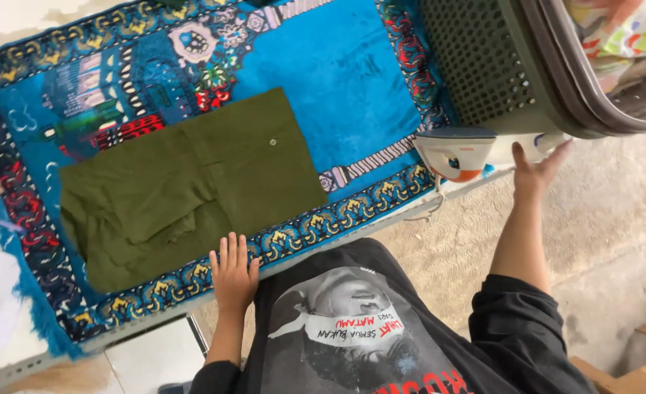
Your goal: A person irons a green garment on a patterned mat using a steam iron and a spray bottle, then folds it into a neat square.
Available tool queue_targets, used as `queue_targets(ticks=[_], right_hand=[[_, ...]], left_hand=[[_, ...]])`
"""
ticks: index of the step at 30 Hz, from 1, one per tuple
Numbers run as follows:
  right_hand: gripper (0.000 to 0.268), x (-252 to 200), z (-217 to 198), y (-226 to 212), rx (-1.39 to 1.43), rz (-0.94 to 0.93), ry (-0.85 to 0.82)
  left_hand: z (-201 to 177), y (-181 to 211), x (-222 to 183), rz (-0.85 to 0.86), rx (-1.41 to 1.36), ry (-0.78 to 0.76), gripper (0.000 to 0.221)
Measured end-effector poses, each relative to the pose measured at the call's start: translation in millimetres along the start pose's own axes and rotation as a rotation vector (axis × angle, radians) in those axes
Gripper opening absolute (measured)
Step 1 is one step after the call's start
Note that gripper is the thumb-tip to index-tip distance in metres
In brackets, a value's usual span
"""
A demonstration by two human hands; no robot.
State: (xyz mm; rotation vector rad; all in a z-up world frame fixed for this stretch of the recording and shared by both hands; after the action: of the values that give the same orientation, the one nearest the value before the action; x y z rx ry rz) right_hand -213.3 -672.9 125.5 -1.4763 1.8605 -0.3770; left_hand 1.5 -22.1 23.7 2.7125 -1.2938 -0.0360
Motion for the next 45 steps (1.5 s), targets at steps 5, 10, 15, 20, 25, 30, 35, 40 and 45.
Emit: queue_targets(ticks=[5, 10, 15, 20, 25, 30, 35, 40, 45], right_hand=[[0.076, 47, 15, 10, 0.534, -0.464, -0.099], [0.015, 22, -24, 55, 0.792, -0.325, 0.357], [0.037, -125, -35, 81, 0.631, -0.296, -0.072], [0.04, -278, 33, 87, 0.331, -0.161, -0.413], [0.041, -351, 124, 118, -0.194, -0.597, -0.66], [0.035, -424, 142, 69, -0.195, -0.714, -0.668], [0.029, -442, 163, 68, -0.178, -0.663, -0.62], [0.04, -465, 174, 30, -0.034, -0.663, -0.579], [0.03, -479, 187, -10, -0.049, -0.706, -0.484]], left_hand=[[-12, -1, -12, -0.011, -0.036, 0.029, 0.061], [-10, -5, -17, -0.041, -0.103, -0.028, 0.06], [-11, -11, -20, 0.012, -0.163, -0.02, 0.059], [-2, -25, -24, 0.042, -0.2, 0.148, 0.059], [-17, -45, -21, 0.127, -0.269, 0.138, 0.056], [-26, -83, -40, 0.118, -0.278, 0.126, 0.057], [-34, -123, -62, 0.072, -0.185, 0.145, 0.06], [-23, -148, -90, 0.082, -0.174, 0.125, 0.061], [-16, -161, -110, 0.083, -0.174, 0.125, 0.064]])
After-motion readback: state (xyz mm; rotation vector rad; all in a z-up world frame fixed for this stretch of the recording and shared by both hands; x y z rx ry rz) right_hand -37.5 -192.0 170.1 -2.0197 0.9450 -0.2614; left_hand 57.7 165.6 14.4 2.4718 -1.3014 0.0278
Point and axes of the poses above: each hand's wrist, its own x-axis towards the middle knuckle, its own z-axis out of the palm, y = z × x, the point moved 7 cm from there along x, towards the middle knuckle, and after that the axes turned 14 degrees about z, right-handed, at the moved point
